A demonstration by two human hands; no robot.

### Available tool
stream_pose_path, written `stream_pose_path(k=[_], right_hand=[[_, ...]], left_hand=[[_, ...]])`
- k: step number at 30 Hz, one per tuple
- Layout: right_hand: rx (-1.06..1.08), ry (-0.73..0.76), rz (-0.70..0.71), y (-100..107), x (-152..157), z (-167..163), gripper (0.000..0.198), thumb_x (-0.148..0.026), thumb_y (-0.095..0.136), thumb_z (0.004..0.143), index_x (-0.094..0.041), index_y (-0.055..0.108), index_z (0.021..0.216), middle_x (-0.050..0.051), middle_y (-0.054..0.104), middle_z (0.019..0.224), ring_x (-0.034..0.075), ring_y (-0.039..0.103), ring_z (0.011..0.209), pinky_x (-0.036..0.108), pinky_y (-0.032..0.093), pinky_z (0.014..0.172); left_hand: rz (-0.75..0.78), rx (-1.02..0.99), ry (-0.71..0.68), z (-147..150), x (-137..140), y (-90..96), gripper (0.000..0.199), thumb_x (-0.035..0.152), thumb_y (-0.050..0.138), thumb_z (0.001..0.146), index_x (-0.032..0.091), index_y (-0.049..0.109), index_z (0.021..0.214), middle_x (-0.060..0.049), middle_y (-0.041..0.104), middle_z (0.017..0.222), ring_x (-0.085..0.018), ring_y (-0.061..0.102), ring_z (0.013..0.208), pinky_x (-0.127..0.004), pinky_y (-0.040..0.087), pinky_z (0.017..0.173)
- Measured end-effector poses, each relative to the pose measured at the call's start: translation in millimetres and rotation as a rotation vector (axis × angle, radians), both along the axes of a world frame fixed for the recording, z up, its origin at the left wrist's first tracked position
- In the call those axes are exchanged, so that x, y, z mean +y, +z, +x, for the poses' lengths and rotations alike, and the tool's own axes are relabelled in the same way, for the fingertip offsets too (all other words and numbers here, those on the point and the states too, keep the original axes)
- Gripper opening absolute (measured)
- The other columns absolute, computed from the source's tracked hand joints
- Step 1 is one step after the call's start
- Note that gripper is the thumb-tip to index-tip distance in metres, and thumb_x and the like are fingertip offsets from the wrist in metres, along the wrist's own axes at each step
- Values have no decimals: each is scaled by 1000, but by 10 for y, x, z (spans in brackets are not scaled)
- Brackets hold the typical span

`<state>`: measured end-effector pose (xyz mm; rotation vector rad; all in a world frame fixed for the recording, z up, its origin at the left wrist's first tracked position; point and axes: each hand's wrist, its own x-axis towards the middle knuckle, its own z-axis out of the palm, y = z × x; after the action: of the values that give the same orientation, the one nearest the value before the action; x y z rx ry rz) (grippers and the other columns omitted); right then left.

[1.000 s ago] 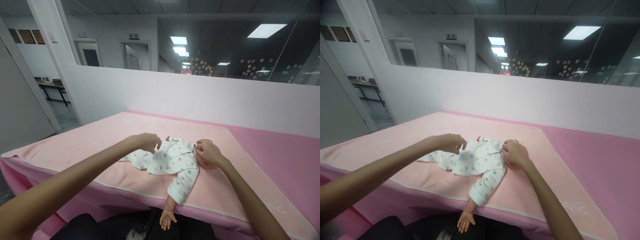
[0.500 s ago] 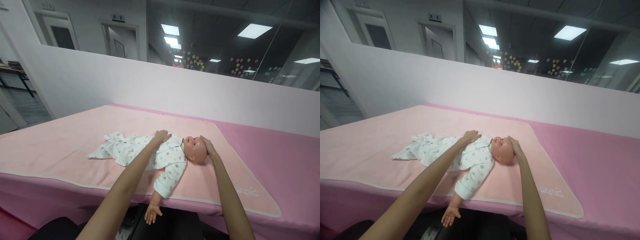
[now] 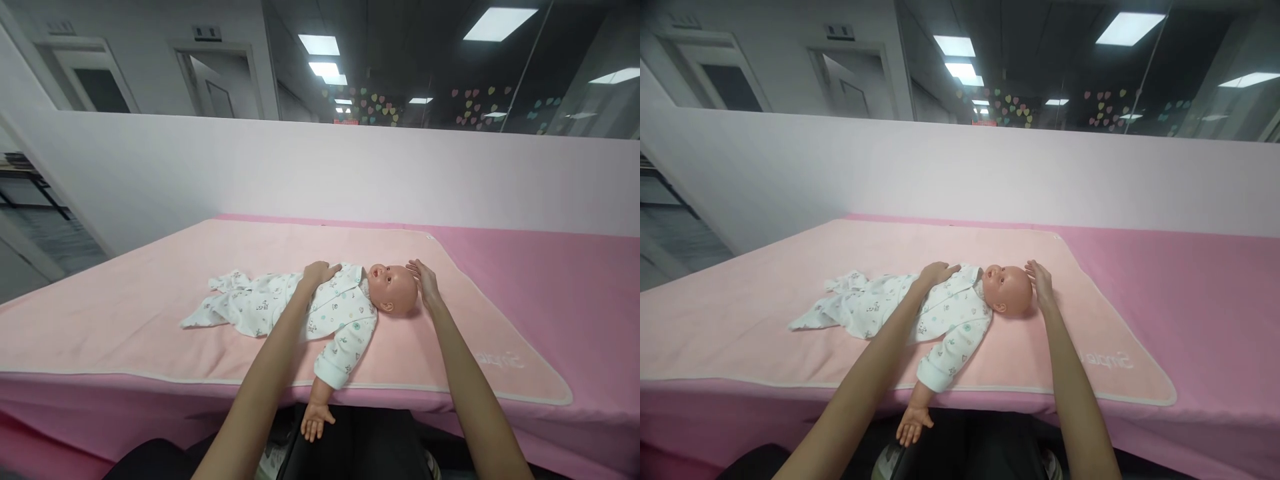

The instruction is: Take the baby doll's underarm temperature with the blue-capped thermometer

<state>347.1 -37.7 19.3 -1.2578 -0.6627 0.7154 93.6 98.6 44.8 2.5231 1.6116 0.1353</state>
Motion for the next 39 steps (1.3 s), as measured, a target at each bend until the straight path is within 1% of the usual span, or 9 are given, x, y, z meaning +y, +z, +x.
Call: stream_pose_path(k=[5, 9, 12, 19, 23, 25, 31, 36, 39], right_hand=[[92, 310, 18, 109, -76, -203, 33, -47, 58, 67, -15, 66, 74, 7, 70, 82, 23, 64, 83, 29, 49, 72], [142, 399, 5, 139, -108, -264, 34, -46, 54, 71, -15, 66, 73, 8, 70, 78, 23, 65, 77, 31, 50, 71], [170, 370, 11, 110, -87, -248, 34, -48, 56, 70, -16, 66, 76, 7, 70, 82, 24, 64, 81, 33, 50, 74], [57, -32, 121, -40, 51, -100, 33, -44, 61, 65, -19, 65, 87, 4, 67, 94, 20, 59, 93, 30, 46, 81], [65, -175, 177, -64, 67, -45, 37, -43, 58, 66, -21, 61, 96, 2, 63, 103, 19, 57, 98, 31, 45, 81], [67, -126, 167, -34, 38, -66, 33, -44, 58, 66, -21, 62, 89, 2, 65, 99, 19, 58, 96, 30, 45, 80], [113, 325, 0, 135, -129, -249, 33, -48, 57, 68, -16, 64, 65, 6, 69, 71, 23, 64, 73, 31, 49, 66], [132, 347, 8, 163, -153, -284, 33, -47, 56, 69, -16, 64, 66, 7, 69, 73, 24, 65, 74, 31, 50, 66], [136, 269, 25, 105, -85, -224, 29, -45, 57, 68, -18, 63, 75, 6, 69, 78, 23, 64, 79, 32, 50, 70]], left_hand=[[-42, 11, 49, 5, -42, 28, 65, 62, 21, 78, 13, 61, 96, -15, 63, 105, -28, 58, 95, -33, 43, 76], [-58, -1, 44, 3, -67, 39, 67, 62, 20, 79, 13, 59, 101, -15, 61, 109, -29, 57, 98, -34, 42, 78], [-55, 13, 39, 3, -79, 44, 67, 62, 20, 80, 12, 58, 101, -16, 61, 109, -29, 57, 98, -35, 42, 79], [-41, 9, 27, 1, -72, 32, 66, 62, 20, 80, 12, 59, 99, -16, 62, 107, -29, 58, 96, -35, 42, 78], [-33, 8, 25, 1, -69, 26, 66, 62, 20, 80, 11, 60, 97, -16, 63, 104, -30, 58, 94, -36, 42, 77], [-32, 7, 23, 1, -71, 26, 65, 61, 20, 80, 12, 60, 96, -16, 63, 102, -30, 58, 93, -36, 42, 77], [-30, 3, 29, 0, -72, 25, 67, 62, 21, 80, 11, 59, 100, -17, 62, 105, -30, 58, 96, -37, 42, 79], [-33, -7, 29, -5, -79, 29, 66, 61, 21, 80, 11, 59, 99, -16, 62, 105, -30, 58, 95, -36, 42, 78], [-32, -4, 32, -4, -85, 33, 65, 61, 20, 80, 12, 59, 98, -16, 62, 105, -30, 58, 95, -36, 42, 77]])
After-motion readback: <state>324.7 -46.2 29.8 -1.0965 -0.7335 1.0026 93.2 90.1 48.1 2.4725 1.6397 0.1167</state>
